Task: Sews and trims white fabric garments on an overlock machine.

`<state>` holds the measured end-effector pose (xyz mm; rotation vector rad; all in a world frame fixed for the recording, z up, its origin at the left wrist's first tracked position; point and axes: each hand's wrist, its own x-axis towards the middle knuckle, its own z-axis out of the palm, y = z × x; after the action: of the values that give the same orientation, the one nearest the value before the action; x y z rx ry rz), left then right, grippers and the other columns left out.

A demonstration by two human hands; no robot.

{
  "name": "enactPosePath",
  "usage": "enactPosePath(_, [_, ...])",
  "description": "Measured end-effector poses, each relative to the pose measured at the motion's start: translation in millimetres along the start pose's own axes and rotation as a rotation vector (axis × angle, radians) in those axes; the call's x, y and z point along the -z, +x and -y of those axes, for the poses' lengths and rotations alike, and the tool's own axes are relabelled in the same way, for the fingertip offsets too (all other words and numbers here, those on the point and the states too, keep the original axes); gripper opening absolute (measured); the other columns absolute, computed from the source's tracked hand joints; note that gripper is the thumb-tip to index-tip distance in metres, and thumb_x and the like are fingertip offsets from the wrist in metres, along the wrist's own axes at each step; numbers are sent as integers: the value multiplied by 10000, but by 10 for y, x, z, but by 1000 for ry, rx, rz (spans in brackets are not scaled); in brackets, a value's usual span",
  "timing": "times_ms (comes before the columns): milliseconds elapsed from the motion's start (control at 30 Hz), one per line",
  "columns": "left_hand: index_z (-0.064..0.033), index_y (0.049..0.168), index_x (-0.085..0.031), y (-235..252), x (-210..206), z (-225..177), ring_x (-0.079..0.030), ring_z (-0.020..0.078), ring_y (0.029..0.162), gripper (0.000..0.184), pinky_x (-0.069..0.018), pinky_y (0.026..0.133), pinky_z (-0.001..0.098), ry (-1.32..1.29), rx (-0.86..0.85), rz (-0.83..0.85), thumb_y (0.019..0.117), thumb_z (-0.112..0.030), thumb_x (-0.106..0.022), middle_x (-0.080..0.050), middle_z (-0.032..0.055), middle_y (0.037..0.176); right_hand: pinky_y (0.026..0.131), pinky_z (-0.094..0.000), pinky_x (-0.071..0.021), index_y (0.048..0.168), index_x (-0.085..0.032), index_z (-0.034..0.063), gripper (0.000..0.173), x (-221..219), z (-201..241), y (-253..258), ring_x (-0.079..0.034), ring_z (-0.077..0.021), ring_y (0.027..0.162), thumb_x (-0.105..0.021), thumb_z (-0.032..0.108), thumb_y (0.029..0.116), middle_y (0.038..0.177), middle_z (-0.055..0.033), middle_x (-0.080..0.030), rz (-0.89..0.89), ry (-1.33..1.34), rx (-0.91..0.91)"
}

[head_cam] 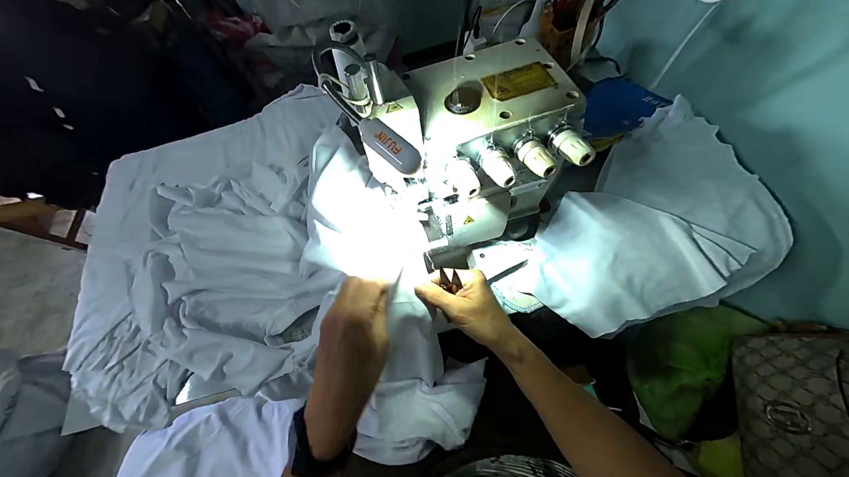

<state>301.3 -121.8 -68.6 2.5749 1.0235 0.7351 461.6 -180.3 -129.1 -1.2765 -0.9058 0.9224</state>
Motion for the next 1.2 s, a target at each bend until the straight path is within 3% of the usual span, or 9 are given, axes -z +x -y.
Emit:
enactPosePath(100, [18, 944, -745, 34, 60, 60, -631, 140, 718, 212, -521, 681, 240, -55, -47, -21, 993, -101, -576, -663, 101, 804, 514, -95, -405, 770, -667, 75, 160, 18, -48, -52, -477, 94, 531, -661, 64, 930, 620, 128, -555, -14, 28, 54])
enactPosePath(267, [-17, 897, -776, 117, 91, -241, -638, 205, 580, 198, -507, 507, 336, 90, -118, 69, 955, -129, -624, -655, 100, 723, 512, -103, -412, 744, -680, 79, 185, -5, -65, -22, -484, 89, 519, -650, 45, 924, 603, 125, -570, -80, 63, 74])
enactPosePath(567, [23, 871, -750, 147, -44, -385, -633, 247, 574, 143, -504, 491, 381, 140, -19, 56, 916, -82, -663, -628, 128, 716, 518, -97, -402, 714, -658, 71, 199, 31, -51, -21, -473, 95, 521, -657, 32, 909, 580, 121, -542, -87, 5, 124])
enactPosePath(700, [7, 864, -759, -127, 27, -370, -654, 230, 602, 155, -520, 518, 344, 103, -9, 66, 896, -98, -649, -663, 123, 738, 558, -72, -333, 690, -653, 14, 239, 163, 12, -163, -411, 123, 575, -644, 82, 918, 599, 100, -507, 60, -183, 219])
enactPosePath(767, [-38, 894, -775, -251, -31, -294, -677, 210, 738, 172, -529, 690, 340, 79, -52, -55, 916, -150, -647, -709, 97, 805, 537, -66, -325, 667, -617, 56, 251, 208, 54, -254, -399, 131, 557, -652, 86, 914, 591, 129, -479, 104, -148, 151])
enactPosePath(833, [-77, 894, -728, -345, -162, -183, -641, 179, 883, 149, -395, 933, 369, -35, -113, -232, 960, -193, -663, -708, 77, 861, 508, -85, -391, 721, -644, 113, 185, 235, 124, -331, -468, 106, 526, -679, 60, 895, 605, 144, -549, 133, 29, -45])
enactPosePath(900, [-138, 941, -663, -427, -270, -115, -625, 102, 958, 119, -312, 1083, 373, -100, -179, -311, 1006, -236, -642, -670, 17, 901, 476, -122, -447, 835, -706, 97, 107, 236, 161, -382, -528, 54, 494, -681, 0, 874, 611, 109, -626, 148, 229, -189])
enactPosePath(1033, [-147, 999, -694, -527, -375, -114, -618, 102, 964, 155, -266, 1115, 436, -116, -218, -269, 1041, -262, -598, -654, 18, 912, 511, -99, -457, 1282, -622, 24, 431, 216, 169, -475, -535, 65, 519, -687, -8, 857, 626, 122, -612, 144, 170, -110])
enactPosePath(1200, [-151, 980, -730, -536, -367, -145, -629, 91, 904, 97, -278, 1107, 442, -154, -219, -242, 1007, -208, -656, -668, 10, 868, 609, -80, -471, 1397, -510, -81, 547, 210, 179, -564, -534, 86, 605, -666, 2, 879, 684, 77, -612, 155, -48, 151])
